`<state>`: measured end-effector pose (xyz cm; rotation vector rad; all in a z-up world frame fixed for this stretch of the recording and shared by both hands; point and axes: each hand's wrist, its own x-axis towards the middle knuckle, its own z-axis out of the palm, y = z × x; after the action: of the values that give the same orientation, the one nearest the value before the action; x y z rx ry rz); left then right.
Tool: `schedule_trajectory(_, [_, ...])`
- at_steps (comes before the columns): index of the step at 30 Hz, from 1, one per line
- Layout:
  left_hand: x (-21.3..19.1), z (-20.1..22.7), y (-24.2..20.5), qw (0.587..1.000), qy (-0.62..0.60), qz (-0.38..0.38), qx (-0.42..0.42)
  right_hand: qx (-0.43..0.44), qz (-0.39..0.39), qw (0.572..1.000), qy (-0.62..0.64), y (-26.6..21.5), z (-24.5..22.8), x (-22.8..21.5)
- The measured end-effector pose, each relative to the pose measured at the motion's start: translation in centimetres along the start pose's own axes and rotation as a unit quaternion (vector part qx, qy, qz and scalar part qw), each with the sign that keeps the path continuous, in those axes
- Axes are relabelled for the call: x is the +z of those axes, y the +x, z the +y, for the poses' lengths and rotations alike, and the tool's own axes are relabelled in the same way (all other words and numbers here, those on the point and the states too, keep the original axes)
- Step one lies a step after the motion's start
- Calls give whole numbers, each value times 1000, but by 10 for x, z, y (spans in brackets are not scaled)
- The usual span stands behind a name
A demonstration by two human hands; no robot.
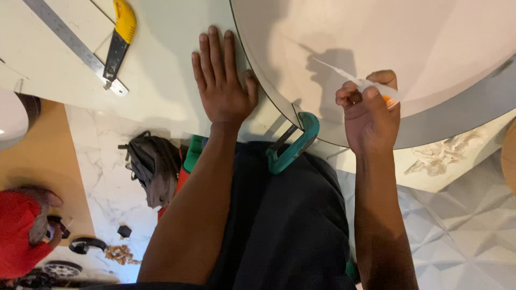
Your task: The person secures a circular light fixture to a workbench using a clamp, applies adhesive to the rim, and adjusts the clamp to hold the fixture in place. The person also flips the fixture to inspect the underside and repositions the clamp.
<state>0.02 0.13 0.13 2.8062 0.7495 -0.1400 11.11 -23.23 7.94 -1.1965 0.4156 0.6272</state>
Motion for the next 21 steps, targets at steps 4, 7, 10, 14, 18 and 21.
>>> schedule_trajectory(4, [1, 0, -5, 1000, -6, 22, 7, 8, -23, 999, 21, -15, -6, -11])
schedule_trajectory(7, [3, -1, -7, 999, -21, 38, 7, -22, -18, 999, 33, -35, -10, -28])
schedule_trajectory(10, [-4, 1, -8, 998, -43, 35, 11, -63, -19, 995, 75, -61, -14, -53])
schedule_trajectory(14, [6, -1, -12, 993, -75, 90, 30, -96, 35, 993, 56, -103, -16, -87])
schedule_trajectory(18, [6, -3, -12, 987, -113, 108, 30, -143, 130, 980, -38, -136, -10, -102])
schedule_trajectory(21, [7, -10, -16, 982, -161, 92, 45, -147, 231, 961, -27, -150, -3, -107])
